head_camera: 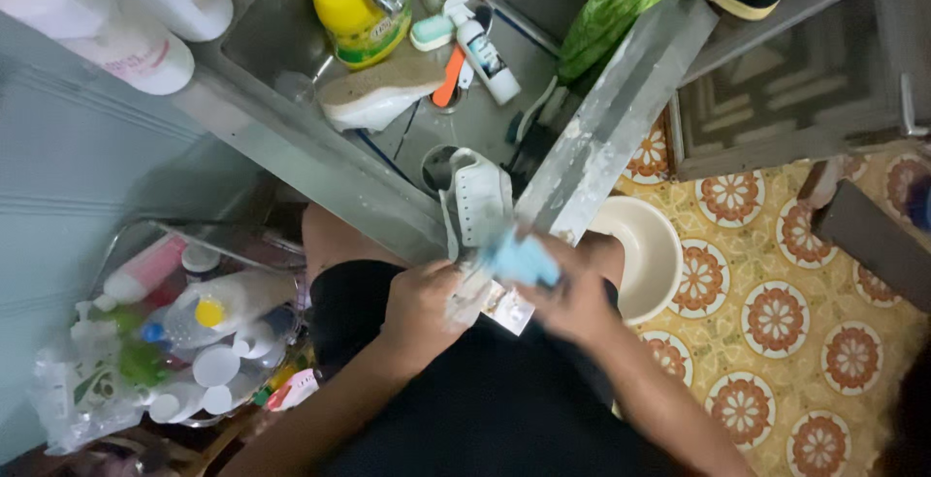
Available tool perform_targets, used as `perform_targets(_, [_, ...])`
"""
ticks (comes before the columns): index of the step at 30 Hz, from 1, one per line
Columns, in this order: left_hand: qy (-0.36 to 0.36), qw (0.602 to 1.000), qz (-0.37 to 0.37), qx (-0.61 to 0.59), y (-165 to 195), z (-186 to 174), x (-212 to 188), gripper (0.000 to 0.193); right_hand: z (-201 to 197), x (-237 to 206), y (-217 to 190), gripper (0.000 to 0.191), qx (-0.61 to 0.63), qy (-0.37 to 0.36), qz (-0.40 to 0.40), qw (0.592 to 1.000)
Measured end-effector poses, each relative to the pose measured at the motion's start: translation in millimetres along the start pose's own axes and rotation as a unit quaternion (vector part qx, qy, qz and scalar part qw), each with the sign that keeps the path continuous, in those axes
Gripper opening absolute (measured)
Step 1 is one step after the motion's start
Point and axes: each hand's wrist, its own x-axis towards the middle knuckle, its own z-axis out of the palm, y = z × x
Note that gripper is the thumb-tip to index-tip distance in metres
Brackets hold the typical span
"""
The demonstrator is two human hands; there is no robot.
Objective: The person washes white sneakers at a stainless steel sink. They scrub the shoes with a blue sponge, rinse them under the tap, wipe the uppers with a white pad, and finish scrubbing with an orange brush.
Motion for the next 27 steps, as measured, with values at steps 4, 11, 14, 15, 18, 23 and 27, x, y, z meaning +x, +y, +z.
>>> perform_targets(4, [0.033, 0.999, -0.029, -0.012, 4, -9, -2, 0.025, 15, -8, 14, 0.055, 0.068, 0.014, -0.101, 0.992])
perform_targets(11, [0.050, 0.998, -0.044, -0.009, 9, -23, -13, 0.027, 20, 1, 19, 0.052, 0.137, -0.017, -0.112, 0.984])
perform_targets(14, [0.075, 0.996, -0.047, -0.013, 5, -27, -21, 0.025, 19, 14, 24, 0.050, 0.149, -0.002, -0.121, 0.981])
perform_targets(15, [0.085, 0.996, -0.037, -0.009, 5, -27, -23, 0.025, 7, 30, 33, 0.043, 0.109, 0.004, -0.042, 0.993])
perform_targets(18, [0.097, 0.994, -0.043, -0.008, 7, -24, -33, 0.025, 4, 25, 25, 0.046, 0.054, -0.032, 0.011, 0.998])
perform_targets(23, [0.104, 0.991, -0.071, 0.037, -6, -45, -40, 0.023, 11, 40, -3, 0.051, 0.082, -0.065, -0.064, 0.992])
perform_targets(27, [0.211, 0.972, -0.026, 0.103, -22, -57, -59, 0.016, -33, 94, 41, 0.052, -0.121, 0.070, 0.005, 0.990])
